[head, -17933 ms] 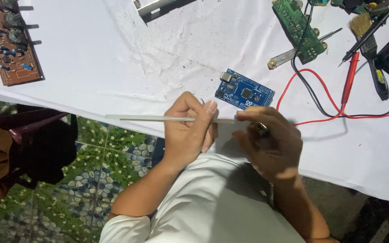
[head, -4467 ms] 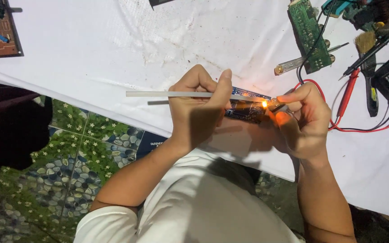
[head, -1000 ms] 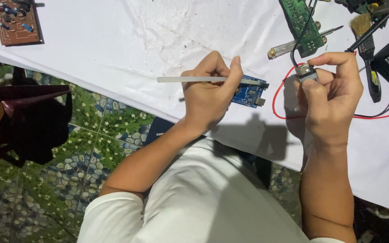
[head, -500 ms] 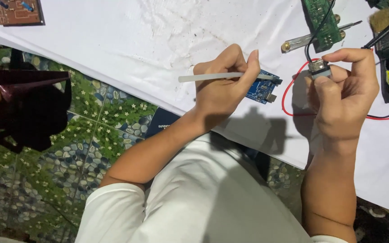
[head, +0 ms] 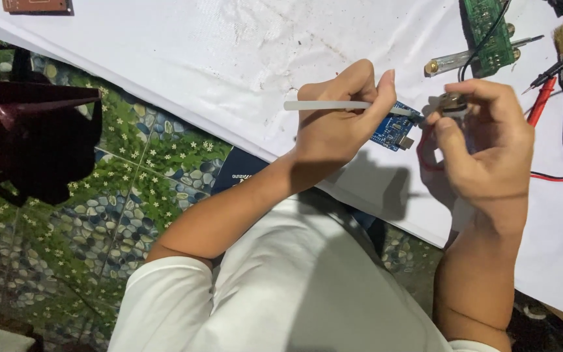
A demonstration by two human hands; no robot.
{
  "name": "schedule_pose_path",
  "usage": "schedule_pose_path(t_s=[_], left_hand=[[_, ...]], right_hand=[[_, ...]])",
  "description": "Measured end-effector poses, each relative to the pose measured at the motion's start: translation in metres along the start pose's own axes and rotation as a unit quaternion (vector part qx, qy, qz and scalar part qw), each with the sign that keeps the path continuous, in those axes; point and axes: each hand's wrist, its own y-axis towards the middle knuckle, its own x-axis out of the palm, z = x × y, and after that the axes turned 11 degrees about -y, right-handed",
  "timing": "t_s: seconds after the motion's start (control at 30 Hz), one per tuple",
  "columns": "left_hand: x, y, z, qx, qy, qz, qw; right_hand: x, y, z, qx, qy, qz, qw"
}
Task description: Applying hot melt glue to a circuit board by manually melting a glue stick with a lighter.
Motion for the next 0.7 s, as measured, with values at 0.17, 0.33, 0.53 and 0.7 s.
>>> schedule_pose_path(t_s=[0.17, 0.33, 0.53, 0.7], left_hand=[[0.000, 0.000, 0.000, -0.003, -0.007, 0.000, 1.000], [0.002, -0.001, -0.003, -0.001, 0.020, 0.013, 1.000], [-0.001, 0.001, 0.007, -0.021, -0.042, -0.002, 0.999], [-0.002, 0.005, 0.015, -0.134, -0.020, -0.025, 0.991]], right_hand=[[0.004, -0.001, 0.003, 0.023, -0.072, -0.010, 0.997], [0.005, 0.000, 0.014, -0.032, -0.138, -0.010, 0.990], [0.005, 0.000, 0.016, -0.036, -0.125, -0.013, 0.991], [0.002, 0.001, 0.017, -0.049, -0.124, -0.023, 0.991]])
